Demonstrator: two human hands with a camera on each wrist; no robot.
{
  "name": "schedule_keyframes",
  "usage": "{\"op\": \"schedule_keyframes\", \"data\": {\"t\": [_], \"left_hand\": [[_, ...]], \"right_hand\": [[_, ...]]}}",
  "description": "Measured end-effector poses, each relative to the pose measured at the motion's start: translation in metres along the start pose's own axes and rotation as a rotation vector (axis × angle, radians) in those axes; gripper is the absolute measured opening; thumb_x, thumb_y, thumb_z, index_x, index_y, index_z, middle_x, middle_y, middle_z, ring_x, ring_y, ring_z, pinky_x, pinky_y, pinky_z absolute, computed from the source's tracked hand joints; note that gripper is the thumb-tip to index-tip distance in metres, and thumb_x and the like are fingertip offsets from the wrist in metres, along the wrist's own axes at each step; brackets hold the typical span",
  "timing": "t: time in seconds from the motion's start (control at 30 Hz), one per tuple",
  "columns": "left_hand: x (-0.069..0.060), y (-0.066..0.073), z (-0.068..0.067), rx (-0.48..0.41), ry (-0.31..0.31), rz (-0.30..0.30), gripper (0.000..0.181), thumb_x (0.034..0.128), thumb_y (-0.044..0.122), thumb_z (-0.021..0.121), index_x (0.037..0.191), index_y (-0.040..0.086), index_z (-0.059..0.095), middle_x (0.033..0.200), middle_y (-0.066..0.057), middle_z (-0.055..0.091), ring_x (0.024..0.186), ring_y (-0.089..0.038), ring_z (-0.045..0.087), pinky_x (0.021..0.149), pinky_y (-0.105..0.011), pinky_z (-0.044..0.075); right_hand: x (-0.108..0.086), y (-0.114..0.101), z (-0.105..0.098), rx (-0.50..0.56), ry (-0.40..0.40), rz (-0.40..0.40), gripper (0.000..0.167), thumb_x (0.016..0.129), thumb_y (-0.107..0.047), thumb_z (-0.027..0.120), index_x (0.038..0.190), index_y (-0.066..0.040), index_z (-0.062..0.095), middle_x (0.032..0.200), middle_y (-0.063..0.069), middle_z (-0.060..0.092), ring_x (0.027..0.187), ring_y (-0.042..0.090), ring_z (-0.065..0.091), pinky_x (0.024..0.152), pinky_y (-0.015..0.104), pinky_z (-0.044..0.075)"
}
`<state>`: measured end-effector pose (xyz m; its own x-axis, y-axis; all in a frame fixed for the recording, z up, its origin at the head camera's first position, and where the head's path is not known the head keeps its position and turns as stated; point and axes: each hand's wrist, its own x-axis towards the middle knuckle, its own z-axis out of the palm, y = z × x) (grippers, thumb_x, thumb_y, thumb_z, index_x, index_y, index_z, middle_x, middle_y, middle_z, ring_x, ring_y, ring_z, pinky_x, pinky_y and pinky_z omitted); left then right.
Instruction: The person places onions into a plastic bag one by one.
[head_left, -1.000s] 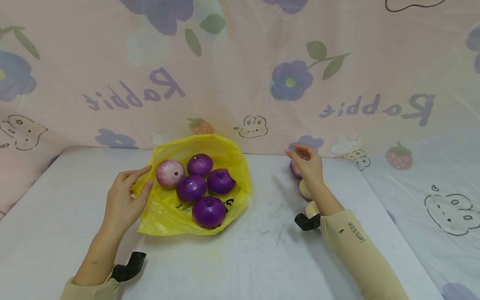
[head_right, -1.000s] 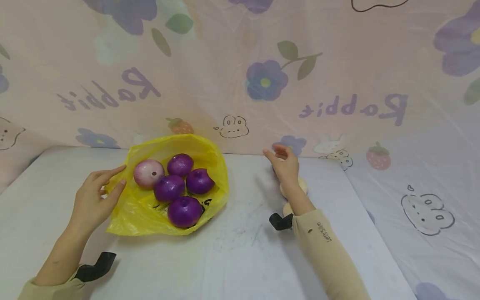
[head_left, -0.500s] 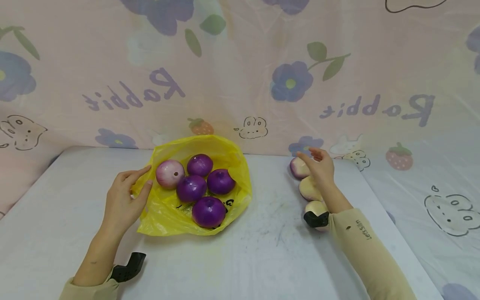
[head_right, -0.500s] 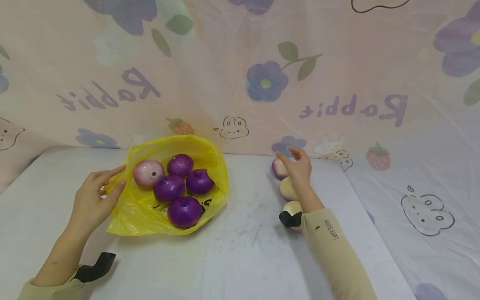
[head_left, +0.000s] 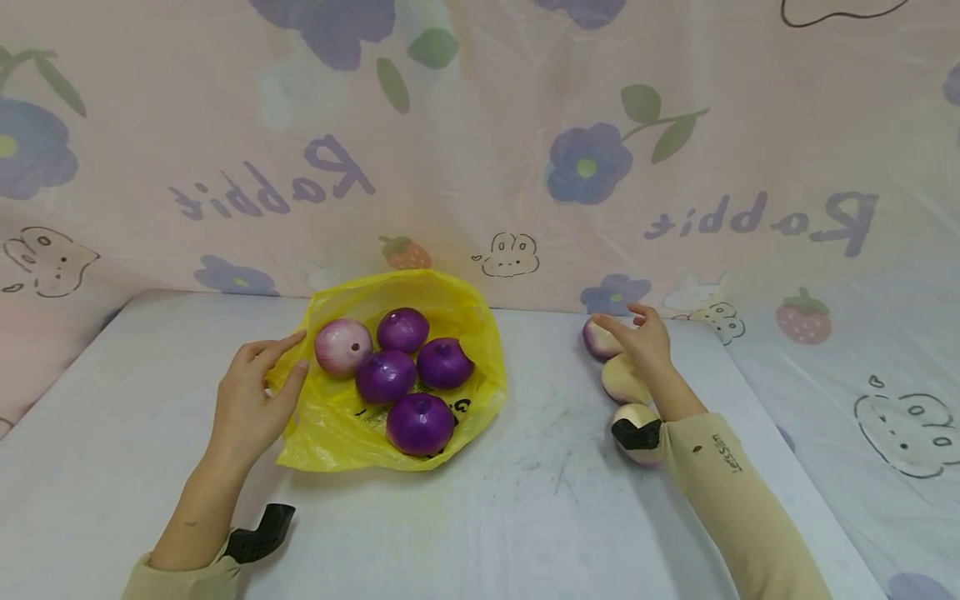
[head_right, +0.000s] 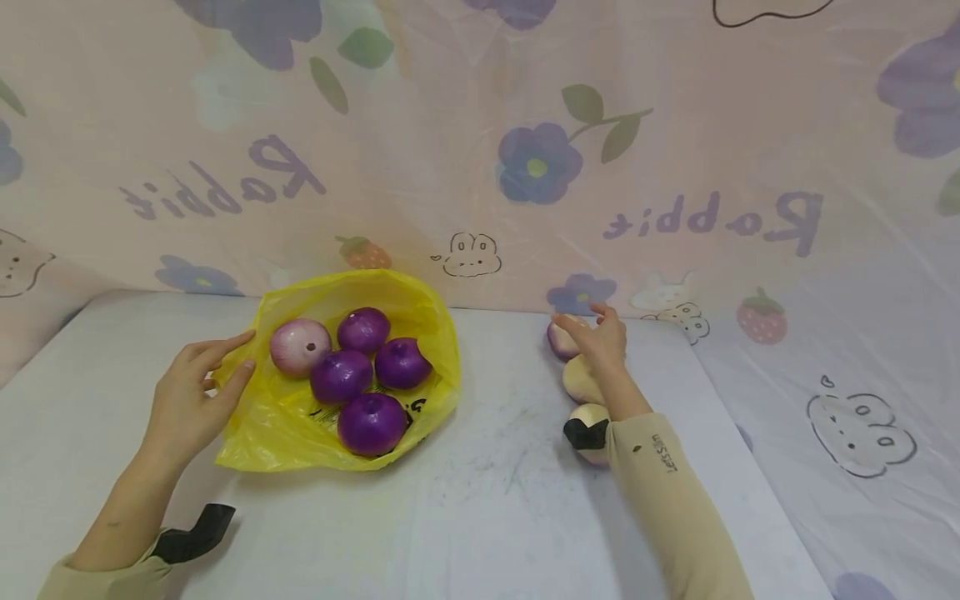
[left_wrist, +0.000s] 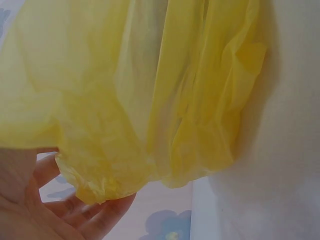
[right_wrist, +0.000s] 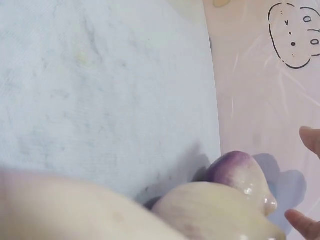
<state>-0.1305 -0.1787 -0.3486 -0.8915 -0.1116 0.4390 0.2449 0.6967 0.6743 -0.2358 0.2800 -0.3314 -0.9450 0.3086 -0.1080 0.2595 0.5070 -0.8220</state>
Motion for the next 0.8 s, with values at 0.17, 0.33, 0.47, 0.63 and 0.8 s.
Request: {"op": "schedule_keyframes", "data": {"t": [0.17,0.33,0.47,0.63,0.8], "left_hand": [[0.000,-0.001,0.001,-0.008,-0.003,0.005,0.037,0.0899,0.008,0.060,0.126,0.001,0.061,0.116,-0.026,0.053,0.097,-0.037,0.052,0.073,-0.035,0.036],[0.000,-0.001,0.002,-0.009,-0.009,0.005,0.037,0.0901,0.008,0.060,0.126,0.000,0.061,0.115,-0.026,0.052,0.097,-0.037,0.051,0.074,-0.037,0.036],[-0.001,-0.001,0.003,-0.006,-0.010,0.005,0.037,0.0903,0.008,0.060,0.126,0.001,0.061,0.115,-0.026,0.053,0.097,-0.037,0.052,0.074,-0.034,0.035],[-0.001,-0.001,0.003,0.000,-0.004,0.008,0.036,0.0903,0.009,0.061,0.126,0.001,0.061,0.115,-0.025,0.053,0.096,-0.036,0.052,0.072,-0.028,0.034],[-0.002,-0.002,0.002,0.002,-0.004,0.001,0.036,0.0906,0.009,0.060,0.126,0.001,0.061,0.115,-0.025,0.053,0.096,-0.036,0.052,0.073,-0.027,0.034]], "right_hand": [[0.004,0.002,-0.001,-0.068,-0.047,0.036,0.092,0.084,-0.045,0.069,0.151,-0.003,0.022,0.153,0.028,0.023,0.138,0.043,0.028,0.111,0.050,0.029],[0.007,0.002,-0.001,-0.119,-0.119,0.035,0.092,0.086,-0.042,0.066,0.152,-0.001,0.016,0.155,0.030,0.015,0.141,0.045,0.021,0.113,0.051,0.025],[0.009,0.002,-0.002,-0.182,-0.152,0.013,0.091,0.088,-0.039,0.065,0.151,0.003,0.014,0.156,0.030,0.011,0.142,0.045,0.017,0.114,0.052,0.022],[0.013,0.002,-0.001,-0.260,-0.168,-0.001,0.091,0.087,-0.037,0.066,0.150,0.005,0.015,0.153,0.032,0.017,0.141,0.046,0.020,0.114,0.052,0.022],[0.016,0.001,0.001,-0.304,-0.171,-0.009,0.089,0.087,-0.034,0.066,0.149,0.007,0.017,0.151,0.033,0.021,0.140,0.047,0.021,0.114,0.052,0.021]]}}
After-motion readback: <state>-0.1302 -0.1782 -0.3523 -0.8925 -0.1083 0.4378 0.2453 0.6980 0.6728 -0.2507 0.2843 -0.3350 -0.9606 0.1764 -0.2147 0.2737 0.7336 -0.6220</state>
